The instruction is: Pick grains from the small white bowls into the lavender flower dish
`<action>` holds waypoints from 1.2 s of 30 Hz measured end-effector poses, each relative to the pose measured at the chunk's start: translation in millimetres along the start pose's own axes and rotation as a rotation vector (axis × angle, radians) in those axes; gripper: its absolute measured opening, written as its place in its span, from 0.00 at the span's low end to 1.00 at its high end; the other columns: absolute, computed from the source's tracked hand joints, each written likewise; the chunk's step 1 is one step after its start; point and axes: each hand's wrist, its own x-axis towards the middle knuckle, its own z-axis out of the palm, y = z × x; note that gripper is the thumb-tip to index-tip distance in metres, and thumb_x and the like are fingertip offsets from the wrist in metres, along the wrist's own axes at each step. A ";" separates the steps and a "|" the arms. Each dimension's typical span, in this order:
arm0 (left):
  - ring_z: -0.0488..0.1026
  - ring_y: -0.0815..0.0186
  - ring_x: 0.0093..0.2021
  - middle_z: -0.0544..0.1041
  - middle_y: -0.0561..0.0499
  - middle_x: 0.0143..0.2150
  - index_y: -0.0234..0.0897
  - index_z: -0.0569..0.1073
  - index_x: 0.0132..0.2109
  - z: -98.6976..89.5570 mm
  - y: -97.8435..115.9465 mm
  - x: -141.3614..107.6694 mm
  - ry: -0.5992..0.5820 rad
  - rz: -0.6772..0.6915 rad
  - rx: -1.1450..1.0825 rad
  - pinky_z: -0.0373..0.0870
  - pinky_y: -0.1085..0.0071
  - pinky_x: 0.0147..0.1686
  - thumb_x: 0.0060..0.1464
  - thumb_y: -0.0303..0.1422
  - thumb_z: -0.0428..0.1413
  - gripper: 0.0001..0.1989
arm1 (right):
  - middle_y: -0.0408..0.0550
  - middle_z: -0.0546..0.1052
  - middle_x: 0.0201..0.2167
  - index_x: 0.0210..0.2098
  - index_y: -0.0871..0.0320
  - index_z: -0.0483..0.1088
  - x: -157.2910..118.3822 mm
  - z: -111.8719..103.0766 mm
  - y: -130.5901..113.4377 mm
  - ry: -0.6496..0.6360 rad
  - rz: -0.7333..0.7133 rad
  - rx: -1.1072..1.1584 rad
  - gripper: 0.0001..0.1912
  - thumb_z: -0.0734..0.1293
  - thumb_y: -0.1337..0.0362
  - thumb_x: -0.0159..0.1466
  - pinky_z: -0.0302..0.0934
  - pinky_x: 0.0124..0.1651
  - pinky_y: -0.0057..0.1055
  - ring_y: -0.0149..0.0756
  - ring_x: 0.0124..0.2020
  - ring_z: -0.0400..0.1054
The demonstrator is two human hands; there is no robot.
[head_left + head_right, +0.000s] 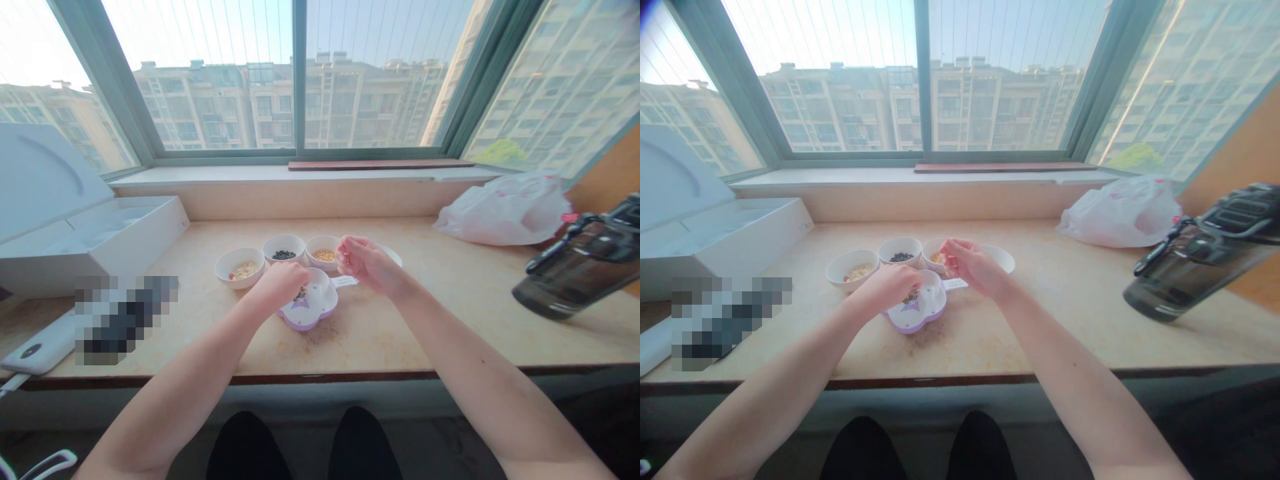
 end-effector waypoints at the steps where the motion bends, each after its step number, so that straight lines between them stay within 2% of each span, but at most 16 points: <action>1: 0.69 0.62 0.28 0.69 0.49 0.23 0.37 0.67 0.20 -1.2 -2.4 0.3 0.009 -0.005 -0.019 0.61 0.67 0.35 0.47 0.21 0.53 0.12 | 0.38 0.66 0.23 0.29 0.57 0.70 -0.1 -0.1 -0.1 0.000 -0.001 0.004 0.23 0.76 0.44 0.55 0.50 0.25 0.26 0.25 0.20 0.54; 4: 0.67 0.63 0.28 0.71 0.50 0.24 0.38 0.71 0.23 -5.9 -8.4 2.5 0.007 0.011 -0.072 0.60 0.68 0.34 0.49 0.23 0.53 0.09 | 0.37 0.66 0.22 0.29 0.57 0.70 0.7 -1.4 -0.7 0.026 -0.026 -0.006 0.23 0.76 0.44 0.54 0.49 0.25 0.26 0.24 0.20 0.53; 6: 0.69 0.64 0.31 0.75 0.50 0.29 0.38 0.75 0.28 -9.2 -9.8 4.8 0.015 0.018 -0.167 0.61 0.69 0.34 0.52 0.26 0.53 0.08 | 0.37 0.66 0.22 0.29 0.56 0.70 2.4 -4.4 -1.4 0.098 -0.080 -0.093 0.22 0.75 0.45 0.55 0.49 0.25 0.26 0.25 0.21 0.54; 8: 0.72 0.64 0.35 0.79 0.50 0.34 0.38 0.78 0.34 -11.9 -9.0 7.0 0.053 0.004 -0.338 0.64 0.70 0.37 0.54 0.29 0.54 0.07 | 0.39 0.69 0.23 0.30 0.56 0.72 4.7 -9.4 -2.1 0.235 -0.159 -0.331 0.20 0.75 0.47 0.55 0.53 0.26 0.28 0.27 0.22 0.57; 12: 0.75 0.66 0.38 0.80 0.48 0.37 0.35 0.79 0.39 -15.9 -3.4 8.6 0.106 -0.028 -0.762 0.68 0.70 0.39 0.54 0.34 0.60 0.08 | 0.46 0.78 0.28 0.32 0.56 0.76 8.1 -23.0 -3.1 0.503 -0.247 -1.055 0.10 0.72 0.56 0.60 0.61 0.35 0.33 0.35 0.28 0.68; 15: 0.74 0.68 0.34 0.80 0.48 0.37 0.34 0.77 0.41 -17.3 0.7 7.3 0.077 -0.051 -1.025 0.69 0.69 0.39 0.54 0.36 0.63 0.11 | 0.51 0.81 0.33 0.34 0.56 0.78 7.6 -32.1 -3.8 0.577 -0.121 -1.394 0.09 0.67 0.60 0.64 0.61 0.39 0.35 0.40 0.34 0.72; 19: 0.74 0.70 0.33 0.81 0.47 0.38 0.33 0.76 0.42 -16.2 3.5 5.8 0.052 -0.079 -1.238 0.69 0.68 0.40 0.53 0.35 0.65 0.12 | 0.55 0.82 0.36 0.37 0.56 0.80 5.2 -38.1 -7.6 0.677 0.148 -1.606 0.13 0.64 0.59 0.66 0.61 0.38 0.35 0.46 0.39 0.75; 25: 0.75 0.70 0.35 0.81 0.47 0.38 0.33 0.76 0.43 -16.7 6.9 4.4 0.056 -0.127 -1.306 0.69 0.67 0.42 0.51 0.35 0.67 0.15 | 0.57 0.82 0.36 0.34 0.55 0.82 2.4 -40.2 -11.4 0.674 0.370 -1.672 0.15 0.62 0.61 0.65 0.62 0.37 0.35 0.49 0.41 0.76; 28: 0.75 0.69 0.35 0.80 0.47 0.38 0.32 0.76 0.43 -18.6 7.7 3.9 0.072 -0.128 -1.336 0.69 0.68 0.42 0.50 0.35 0.68 0.16 | 0.56 0.83 0.36 0.34 0.55 0.82 2.8 -42.0 -9.6 0.650 0.382 -1.642 0.13 0.64 0.62 0.63 0.63 0.37 0.37 0.49 0.39 0.76; 29: 0.75 0.70 0.35 0.80 0.47 0.38 0.32 0.76 0.43 -18.9 7.8 4.0 0.075 -0.132 -1.347 0.70 0.68 0.42 0.49 0.34 0.68 0.16 | 0.56 0.83 0.36 0.35 0.56 0.82 3.5 -41.7 -8.8 0.649 0.325 -1.614 0.13 0.65 0.62 0.63 0.63 0.38 0.37 0.49 0.39 0.76; 31: 0.75 0.70 0.35 0.80 0.47 0.37 0.32 0.76 0.42 -18.6 7.7 4.6 0.078 -0.144 -1.368 0.70 0.68 0.43 0.49 0.33 0.68 0.15 | 0.55 0.83 0.37 0.38 0.57 0.82 5.1 -38.2 -6.8 0.624 0.117 -1.494 0.13 0.65 0.61 0.64 0.64 0.40 0.37 0.46 0.38 0.75; 34: 0.76 0.70 0.35 0.80 0.48 0.36 0.31 0.75 0.41 -15.7 7.7 6.1 0.085 -0.166 -1.391 0.71 0.67 0.47 0.49 0.33 0.68 0.15 | 0.51 0.83 0.36 0.39 0.58 0.81 6.0 -24.6 -1.8 0.474 -0.190 -1.138 0.14 0.66 0.56 0.65 0.64 0.39 0.34 0.39 0.33 0.73; 36: 0.78 0.69 0.37 0.81 0.48 0.35 0.31 0.75 0.41 -12.7 7.8 7.2 0.088 -0.183 -1.389 0.72 0.65 0.49 0.49 0.33 0.69 0.15 | 0.50 0.82 0.33 0.39 0.59 0.80 4.7 -12.7 3.1 0.354 -0.246 -0.915 0.18 0.67 0.51 0.64 0.63 0.34 0.32 0.36 0.30 0.71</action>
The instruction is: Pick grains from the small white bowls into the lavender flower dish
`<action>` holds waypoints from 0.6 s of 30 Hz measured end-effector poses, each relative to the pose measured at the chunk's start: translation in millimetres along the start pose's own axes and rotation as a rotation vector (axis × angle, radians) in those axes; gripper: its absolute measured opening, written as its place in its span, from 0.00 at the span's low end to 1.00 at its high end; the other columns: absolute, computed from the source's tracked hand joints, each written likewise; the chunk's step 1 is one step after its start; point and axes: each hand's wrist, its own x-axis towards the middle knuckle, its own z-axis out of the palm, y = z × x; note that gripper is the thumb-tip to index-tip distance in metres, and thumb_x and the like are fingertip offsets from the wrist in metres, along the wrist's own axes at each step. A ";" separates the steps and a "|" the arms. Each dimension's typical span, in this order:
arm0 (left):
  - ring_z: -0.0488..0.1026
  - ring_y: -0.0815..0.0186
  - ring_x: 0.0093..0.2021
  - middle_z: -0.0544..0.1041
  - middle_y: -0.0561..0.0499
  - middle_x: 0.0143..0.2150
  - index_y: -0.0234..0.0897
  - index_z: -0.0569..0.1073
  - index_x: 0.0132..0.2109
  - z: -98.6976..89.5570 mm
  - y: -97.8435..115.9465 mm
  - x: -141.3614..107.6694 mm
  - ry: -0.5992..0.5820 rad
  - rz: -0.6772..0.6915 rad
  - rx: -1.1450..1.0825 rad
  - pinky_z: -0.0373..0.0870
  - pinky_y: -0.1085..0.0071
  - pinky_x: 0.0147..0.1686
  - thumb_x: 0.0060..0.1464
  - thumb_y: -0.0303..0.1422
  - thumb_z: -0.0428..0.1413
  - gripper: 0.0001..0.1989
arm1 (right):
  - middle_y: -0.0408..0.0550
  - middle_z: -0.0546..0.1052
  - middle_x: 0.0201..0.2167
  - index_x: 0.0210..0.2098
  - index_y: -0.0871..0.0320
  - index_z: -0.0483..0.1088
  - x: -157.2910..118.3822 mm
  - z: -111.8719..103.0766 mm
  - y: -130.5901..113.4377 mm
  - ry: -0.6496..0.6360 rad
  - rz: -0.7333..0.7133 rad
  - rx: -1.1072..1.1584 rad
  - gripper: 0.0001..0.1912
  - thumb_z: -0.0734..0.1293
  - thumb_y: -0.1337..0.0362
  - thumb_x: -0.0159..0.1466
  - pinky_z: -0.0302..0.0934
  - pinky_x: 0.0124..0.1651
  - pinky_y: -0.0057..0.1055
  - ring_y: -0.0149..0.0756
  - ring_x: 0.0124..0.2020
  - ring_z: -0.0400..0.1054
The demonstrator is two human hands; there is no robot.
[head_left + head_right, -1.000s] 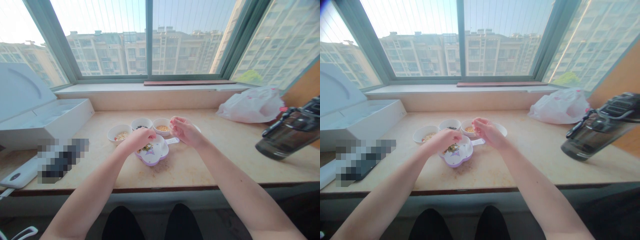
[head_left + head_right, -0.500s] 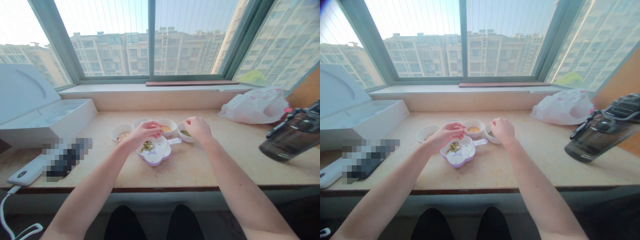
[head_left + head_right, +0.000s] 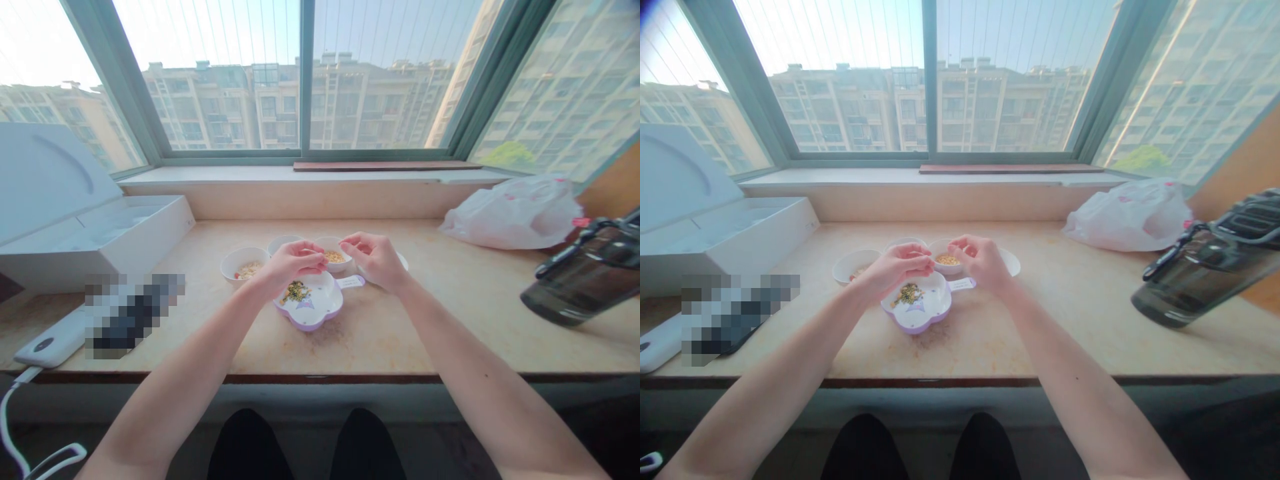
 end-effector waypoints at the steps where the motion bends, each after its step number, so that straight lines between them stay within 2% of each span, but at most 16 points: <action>1: 0.78 0.68 0.37 0.81 0.48 0.35 0.31 0.75 0.41 0.4 -1.6 0.6 0.006 -0.006 0.005 0.72 0.65 0.49 0.48 0.33 0.69 0.15 | 0.49 0.81 0.31 0.39 0.59 0.80 -2.9 4.7 -3.1 -0.045 -0.004 0.070 0.19 0.68 0.49 0.63 0.63 0.32 0.32 0.35 0.28 0.70; 5: 0.80 0.67 0.37 0.82 0.47 0.36 0.32 0.76 0.40 1.4 -7.5 3.4 0.034 -0.012 0.043 0.75 0.63 0.49 0.47 0.35 0.70 0.17 | 0.46 0.79 0.29 0.40 0.58 0.81 -10.6 18.4 -9.3 -0.190 -0.005 0.173 0.19 0.74 0.49 0.58 0.60 0.28 0.30 0.31 0.25 0.66; 10: 0.80 0.66 0.36 0.83 0.46 0.35 0.32 0.75 0.41 2.8 -10.8 5.6 0.044 -0.006 0.109 0.77 0.64 0.46 0.48 0.38 0.70 0.18 | 0.45 0.77 0.28 0.35 0.57 0.82 -9.5 22.9 -6.8 -0.157 -0.057 0.175 0.17 0.73 0.50 0.58 0.58 0.28 0.30 0.29 0.24 0.64; 13: 0.81 0.64 0.38 0.83 0.45 0.35 0.33 0.75 0.42 3.7 -10.8 4.9 0.057 0.013 0.169 0.78 0.65 0.45 0.53 0.39 0.67 0.16 | 0.45 0.76 0.28 0.34 0.57 0.82 -8.6 23.2 -4.3 -0.145 -0.088 0.159 0.16 0.73 0.50 0.60 0.58 0.28 0.30 0.29 0.24 0.63; 15: 0.81 0.63 0.38 0.83 0.45 0.36 0.33 0.76 0.44 2.9 -9.9 3.8 0.065 0.044 0.281 0.78 0.66 0.43 0.57 0.39 0.63 0.13 | 0.46 0.77 0.28 0.34 0.57 0.82 -8.4 22.9 -2.8 -0.137 -0.087 0.134 0.16 0.72 0.50 0.61 0.58 0.28 0.30 0.29 0.24 0.64; 18: 0.80 0.64 0.37 0.82 0.46 0.36 0.34 0.78 0.43 -0.6 -6.5 1.1 0.075 0.128 0.674 0.75 0.69 0.40 0.61 0.34 0.58 0.09 | 0.46 0.78 0.28 0.36 0.57 0.81 -7.9 20.5 -1.6 -0.106 -0.054 0.097 0.16 0.69 0.51 0.63 0.58 0.29 0.30 0.31 0.24 0.65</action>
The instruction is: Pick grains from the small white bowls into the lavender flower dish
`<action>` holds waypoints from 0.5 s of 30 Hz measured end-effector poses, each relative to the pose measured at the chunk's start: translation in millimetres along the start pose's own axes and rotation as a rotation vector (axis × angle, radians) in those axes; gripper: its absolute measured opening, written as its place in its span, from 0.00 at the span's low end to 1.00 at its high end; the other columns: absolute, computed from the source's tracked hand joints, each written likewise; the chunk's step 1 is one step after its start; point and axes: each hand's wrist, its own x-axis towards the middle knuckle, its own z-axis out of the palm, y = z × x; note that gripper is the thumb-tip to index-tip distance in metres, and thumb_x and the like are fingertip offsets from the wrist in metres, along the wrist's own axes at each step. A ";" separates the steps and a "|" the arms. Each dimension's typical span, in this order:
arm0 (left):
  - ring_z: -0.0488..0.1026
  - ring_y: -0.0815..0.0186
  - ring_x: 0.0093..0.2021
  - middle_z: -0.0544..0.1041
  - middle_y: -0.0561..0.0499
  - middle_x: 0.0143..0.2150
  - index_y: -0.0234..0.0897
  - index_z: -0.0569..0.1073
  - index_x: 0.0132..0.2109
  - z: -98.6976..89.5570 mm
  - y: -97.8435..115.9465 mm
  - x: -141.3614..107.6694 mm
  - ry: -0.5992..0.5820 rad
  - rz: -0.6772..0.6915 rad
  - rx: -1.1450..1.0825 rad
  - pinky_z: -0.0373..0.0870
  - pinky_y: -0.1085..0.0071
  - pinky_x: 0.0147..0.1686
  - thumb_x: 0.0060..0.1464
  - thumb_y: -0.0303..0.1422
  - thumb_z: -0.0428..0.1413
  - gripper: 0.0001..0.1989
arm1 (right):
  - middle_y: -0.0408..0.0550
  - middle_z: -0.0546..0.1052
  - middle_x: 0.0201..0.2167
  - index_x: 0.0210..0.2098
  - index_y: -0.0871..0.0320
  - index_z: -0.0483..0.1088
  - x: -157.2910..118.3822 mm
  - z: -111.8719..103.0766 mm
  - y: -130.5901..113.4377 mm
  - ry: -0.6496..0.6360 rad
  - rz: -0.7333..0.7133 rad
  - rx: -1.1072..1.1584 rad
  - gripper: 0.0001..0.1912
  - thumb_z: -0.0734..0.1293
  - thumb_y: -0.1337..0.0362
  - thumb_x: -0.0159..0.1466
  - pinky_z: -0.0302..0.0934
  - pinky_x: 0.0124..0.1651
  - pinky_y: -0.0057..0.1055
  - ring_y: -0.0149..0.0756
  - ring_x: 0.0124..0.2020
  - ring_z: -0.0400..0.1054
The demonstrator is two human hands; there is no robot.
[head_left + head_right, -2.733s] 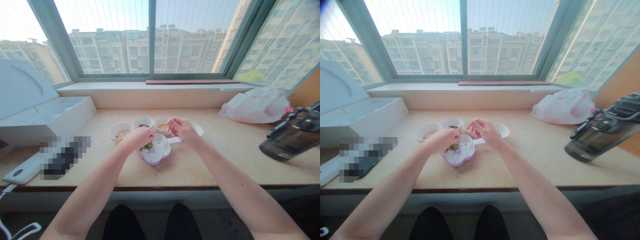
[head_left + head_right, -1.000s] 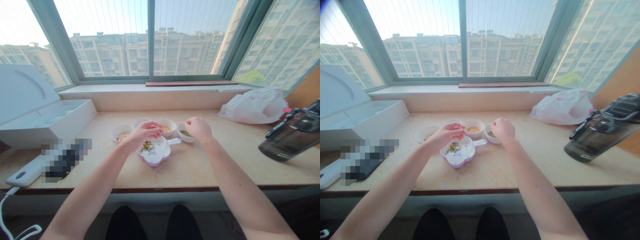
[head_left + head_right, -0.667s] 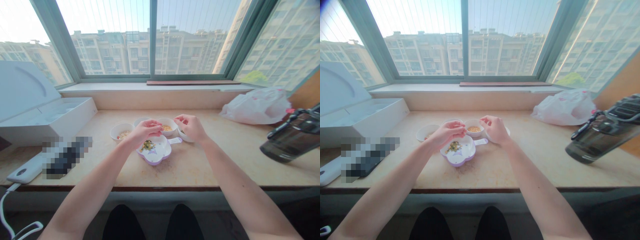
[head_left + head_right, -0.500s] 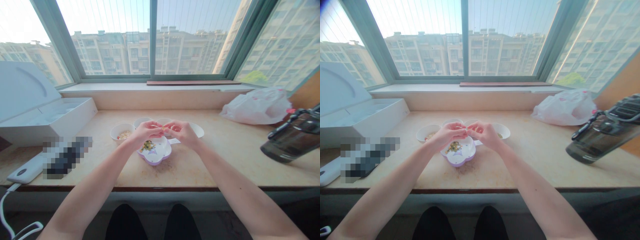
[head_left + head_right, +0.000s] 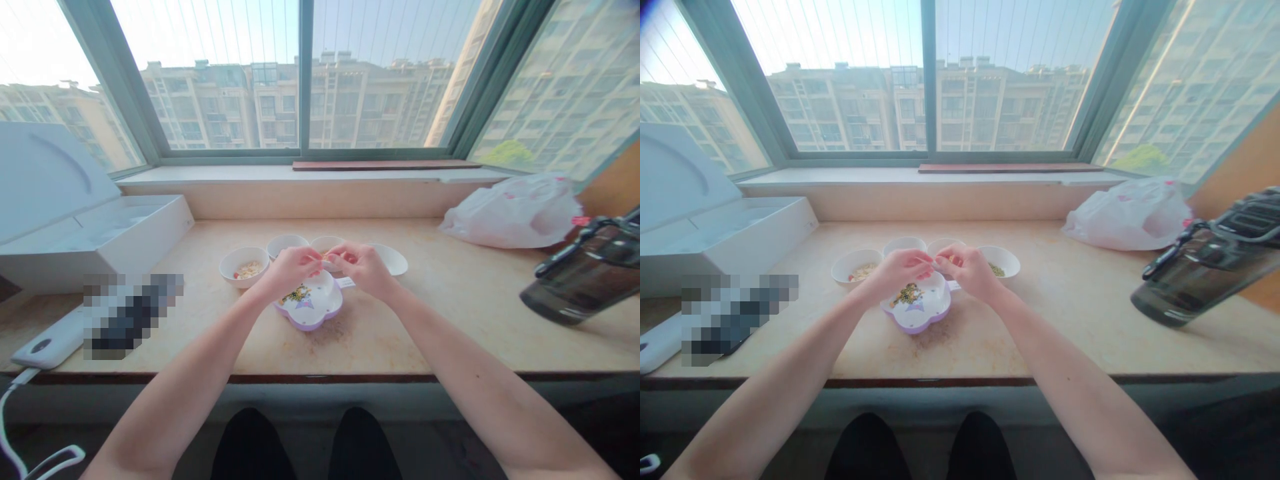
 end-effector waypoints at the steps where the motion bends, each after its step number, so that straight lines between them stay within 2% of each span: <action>1: 0.79 0.65 0.36 0.82 0.47 0.35 0.35 0.79 0.40 -2.1 0.5 -1.0 -0.008 0.039 0.173 0.73 0.70 0.39 0.61 0.32 0.56 0.08 | 0.46 0.79 0.28 0.36 0.57 0.80 0.3 -1.7 0.0 0.017 0.014 -0.014 0.16 0.68 0.51 0.64 0.58 0.30 0.30 0.31 0.25 0.65; 4: 0.76 0.64 0.32 0.79 0.48 0.30 0.35 0.77 0.30 -6.4 3.0 -4.6 -0.128 0.152 0.633 0.68 0.70 0.35 0.59 0.26 0.51 0.12 | 0.45 0.77 0.25 0.36 0.58 0.79 2.4 -8.9 -0.3 0.083 0.038 -0.090 0.18 0.65 0.51 0.66 0.58 0.30 0.31 0.33 0.24 0.66; 7: 0.75 0.63 0.33 0.78 0.47 0.30 0.35 0.74 0.26 -5.2 4.7 -8.5 -0.261 0.204 0.874 0.65 0.70 0.34 0.57 0.24 0.50 0.13 | 0.46 0.79 0.25 0.34 0.58 0.79 5.9 -17.6 1.3 0.165 0.040 -0.226 0.17 0.65 0.53 0.66 0.58 0.31 0.31 0.34 0.25 0.67; 11: 0.76 0.61 0.38 0.80 0.46 0.36 0.36 0.77 0.30 0.1 -0.8 -10.8 -0.329 0.166 0.897 0.65 0.70 0.37 0.55 0.24 0.51 0.11 | 0.50 0.82 0.30 0.31 0.58 0.79 10.9 -27.6 7.3 0.237 0.084 -0.364 0.15 0.65 0.56 0.64 0.61 0.35 0.33 0.37 0.28 0.71; 15: 0.76 0.59 0.41 0.81 0.45 0.40 0.37 0.79 0.31 0.8 -12.5 -8.6 -0.326 0.149 0.803 0.65 0.69 0.39 0.54 0.26 0.53 0.10 | 0.52 0.83 0.32 0.31 0.58 0.79 14.1 -34.4 13.0 0.282 0.155 -0.406 0.14 0.66 0.56 0.63 0.63 0.38 0.34 0.40 0.30 0.73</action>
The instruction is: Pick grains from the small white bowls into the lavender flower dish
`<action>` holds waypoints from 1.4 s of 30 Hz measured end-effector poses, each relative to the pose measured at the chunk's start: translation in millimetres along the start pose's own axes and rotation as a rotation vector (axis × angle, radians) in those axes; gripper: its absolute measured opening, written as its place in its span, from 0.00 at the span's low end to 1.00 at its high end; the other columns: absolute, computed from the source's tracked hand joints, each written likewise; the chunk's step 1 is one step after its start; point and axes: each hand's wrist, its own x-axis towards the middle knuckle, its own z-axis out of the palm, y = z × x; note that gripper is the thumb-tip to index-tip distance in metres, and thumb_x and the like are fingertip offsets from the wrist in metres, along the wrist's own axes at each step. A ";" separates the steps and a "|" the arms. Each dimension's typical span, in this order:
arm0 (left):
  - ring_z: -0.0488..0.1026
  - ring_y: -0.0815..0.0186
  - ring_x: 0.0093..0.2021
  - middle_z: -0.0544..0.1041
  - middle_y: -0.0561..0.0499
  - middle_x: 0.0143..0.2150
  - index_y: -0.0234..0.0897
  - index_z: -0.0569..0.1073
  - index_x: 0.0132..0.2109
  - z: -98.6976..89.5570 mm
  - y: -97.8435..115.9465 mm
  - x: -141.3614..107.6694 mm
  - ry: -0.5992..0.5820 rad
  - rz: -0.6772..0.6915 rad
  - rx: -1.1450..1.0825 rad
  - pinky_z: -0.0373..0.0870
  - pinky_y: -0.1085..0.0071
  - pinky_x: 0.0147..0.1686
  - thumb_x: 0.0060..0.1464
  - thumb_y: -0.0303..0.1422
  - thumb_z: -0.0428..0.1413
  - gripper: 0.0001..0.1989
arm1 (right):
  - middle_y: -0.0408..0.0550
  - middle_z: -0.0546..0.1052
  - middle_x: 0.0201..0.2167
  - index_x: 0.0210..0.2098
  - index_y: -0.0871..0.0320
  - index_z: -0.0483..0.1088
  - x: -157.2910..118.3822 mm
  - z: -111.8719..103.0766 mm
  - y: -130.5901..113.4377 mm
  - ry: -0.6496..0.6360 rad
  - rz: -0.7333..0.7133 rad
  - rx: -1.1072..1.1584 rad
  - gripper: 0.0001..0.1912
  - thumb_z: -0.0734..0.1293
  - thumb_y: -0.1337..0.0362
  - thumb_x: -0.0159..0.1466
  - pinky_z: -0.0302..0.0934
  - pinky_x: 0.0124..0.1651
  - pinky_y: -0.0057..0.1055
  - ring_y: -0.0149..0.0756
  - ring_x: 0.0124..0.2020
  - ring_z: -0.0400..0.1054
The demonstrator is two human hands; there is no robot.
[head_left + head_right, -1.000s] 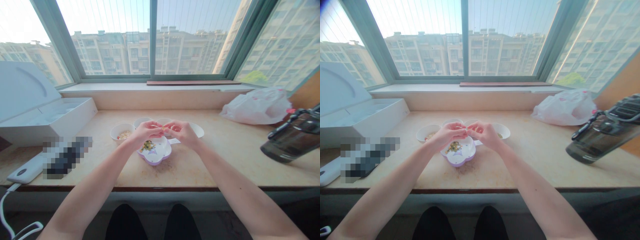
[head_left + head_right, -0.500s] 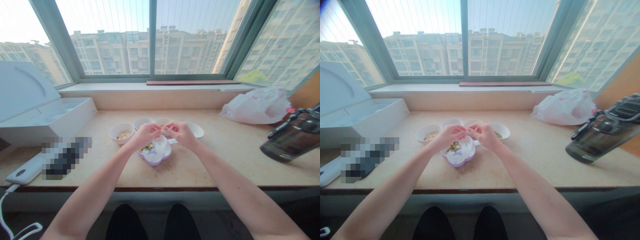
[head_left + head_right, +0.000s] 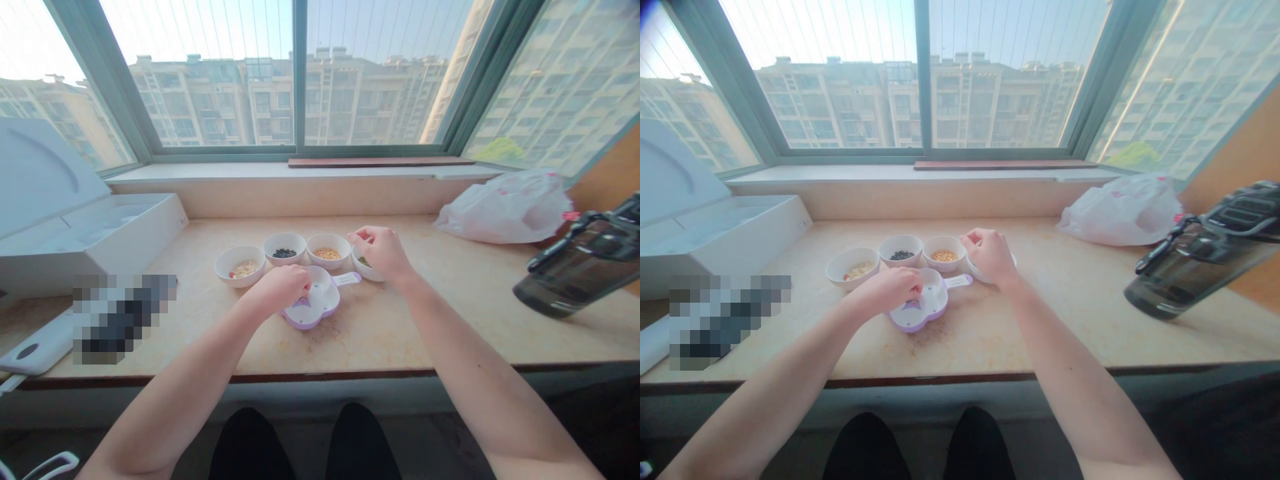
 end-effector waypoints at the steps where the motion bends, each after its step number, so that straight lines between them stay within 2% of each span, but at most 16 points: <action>1: 0.76 0.58 0.41 0.81 0.45 0.40 0.37 0.79 0.31 1.5 -2.4 0.7 0.010 0.002 -0.024 0.65 0.69 0.39 0.54 0.27 0.53 0.09 | 0.52 0.83 0.32 0.30 0.58 0.79 1.0 -0.7 1.5 0.009 0.009 -0.016 0.14 0.66 0.56 0.63 0.64 0.39 0.35 0.40 0.31 0.74; 9: 0.74 0.60 0.39 0.79 0.46 0.36 0.37 0.75 0.28 5.8 -9.7 3.5 0.051 -0.015 -0.116 0.66 0.70 0.40 0.54 0.27 0.55 0.08 | 0.54 0.83 0.34 0.31 0.57 0.80 7.5 -10.0 15.4 0.016 0.121 -0.230 0.10 0.68 0.60 0.61 0.65 0.40 0.34 0.43 0.37 0.76; 12: 0.74 0.60 0.38 0.78 0.45 0.36 0.36 0.72 0.27 6.7 -7.9 3.4 0.012 0.000 -0.086 0.66 0.69 0.40 0.57 0.27 0.54 0.10 | 0.53 0.83 0.34 0.32 0.56 0.81 7.7 -15.6 18.9 -0.059 0.206 -0.352 0.09 0.69 0.61 0.58 0.63 0.37 0.35 0.44 0.36 0.76; 15: 0.73 0.60 0.39 0.77 0.45 0.37 0.36 0.72 0.29 5.1 -3.2 3.1 0.016 0.019 -0.067 0.66 0.69 0.41 0.59 0.27 0.52 0.10 | 0.52 0.82 0.30 0.29 0.55 0.80 5.7 -21.2 19.0 -0.203 0.270 -0.463 0.07 0.69 0.63 0.57 0.59 0.32 0.34 0.43 0.31 0.74; 18: 0.73 0.61 0.40 0.76 0.46 0.37 0.37 0.72 0.33 -0.4 3.8 3.6 0.091 0.052 -0.131 0.65 0.69 0.42 0.63 0.29 0.49 0.10 | 0.51 0.79 0.24 0.22 0.54 0.78 3.8 -24.2 17.7 -0.318 0.298 -0.511 0.09 0.68 0.63 0.56 0.56 0.30 0.34 0.41 0.27 0.72; 20: 0.72 0.61 0.39 0.75 0.47 0.37 0.37 0.72 0.33 -5.0 8.3 4.3 0.171 0.043 -0.252 0.64 0.68 0.41 0.62 0.30 0.50 0.10 | 0.51 0.78 0.23 0.21 0.54 0.77 3.9 -23.7 16.7 -0.308 0.285 -0.503 0.11 0.68 0.62 0.58 0.57 0.30 0.34 0.40 0.26 0.71; 23: 0.69 0.65 0.33 0.73 0.50 0.33 0.37 0.72 0.35 -10.6 12.6 5.4 0.251 -0.044 -0.561 0.62 0.70 0.34 0.62 0.35 0.52 0.09 | 0.51 0.81 0.27 0.27 0.55 0.80 4.2 -19.2 12.1 -0.176 0.155 -0.341 0.11 0.67 0.60 0.60 0.60 0.34 0.35 0.41 0.30 0.72; 25: 0.64 0.68 0.28 0.69 0.53 0.29 0.37 0.71 0.35 -12.9 13.5 5.8 0.239 -0.089 -0.797 0.58 0.71 0.30 0.61 0.40 0.54 0.11 | 0.51 0.82 0.32 0.33 0.57 0.80 1.6 -14.2 4.9 -0.120 0.034 -0.088 0.11 0.67 0.58 0.62 0.63 0.37 0.34 0.39 0.32 0.73; 27: 0.59 0.71 0.25 0.65 0.56 0.25 0.36 0.69 0.32 -14.0 13.5 6.1 0.201 -0.099 -1.008 0.54 0.72 0.28 0.59 0.45 0.56 0.16 | 0.51 0.81 0.34 0.37 0.58 0.79 -4.7 -7.9 -4.9 -0.173 -0.048 0.223 0.15 0.67 0.54 0.63 0.64 0.35 0.33 0.36 0.31 0.72; 28: 0.58 0.72 0.25 0.63 0.56 0.25 0.36 0.67 0.31 -14.1 13.4 6.3 0.184 -0.097 -1.097 0.53 0.73 0.28 0.57 0.46 0.58 0.18 | 0.49 0.80 0.33 0.39 0.58 0.79 -8.8 -4.5 -10.1 -0.236 -0.059 0.357 0.17 0.68 0.51 0.63 0.63 0.31 0.32 0.34 0.28 0.70; 29: 0.57 0.73 0.25 0.62 0.57 0.25 0.36 0.66 0.30 -13.9 13.5 6.6 0.171 -0.096 -1.170 0.54 0.73 0.28 0.56 0.48 0.59 0.20 | 0.48 0.79 0.32 0.42 0.58 0.78 -13.2 -1.0 -14.9 -0.307 -0.062 0.453 0.19 0.69 0.49 0.62 0.61 0.27 0.30 0.32 0.25 0.68; 31: 0.57 0.74 0.25 0.62 0.57 0.25 0.36 0.66 0.30 -12.6 13.9 7.5 0.158 -0.101 -1.262 0.55 0.73 0.28 0.53 0.49 0.61 0.21 | 0.45 0.78 0.32 0.45 0.56 0.76 -21.1 5.9 -22.6 -0.408 -0.059 0.584 0.21 0.73 0.49 0.58 0.60 0.25 0.28 0.31 0.24 0.69; 36: 0.58 0.75 0.25 0.63 0.57 0.26 0.34 0.70 0.32 -7.7 15.3 11.1 0.121 -0.120 -1.306 0.53 0.74 0.27 0.50 0.50 0.64 0.23 | 0.43 0.77 0.31 0.37 0.57 0.69 -28.3 18.2 -28.9 -0.509 -0.035 0.696 0.21 0.77 0.51 0.54 0.63 0.26 0.27 0.30 0.26 0.71; 42: 0.58 0.75 0.25 0.63 0.56 0.26 0.34 0.70 0.32 -5.9 14.6 13.7 0.093 -0.127 -1.341 0.52 0.74 0.26 0.50 0.48 0.65 0.21 | 0.42 0.77 0.27 0.34 0.57 0.70 -27.8 18.7 -30.2 -0.487 -0.015 0.688 0.24 0.77 0.46 0.52 0.63 0.26 0.28 0.30 0.23 0.70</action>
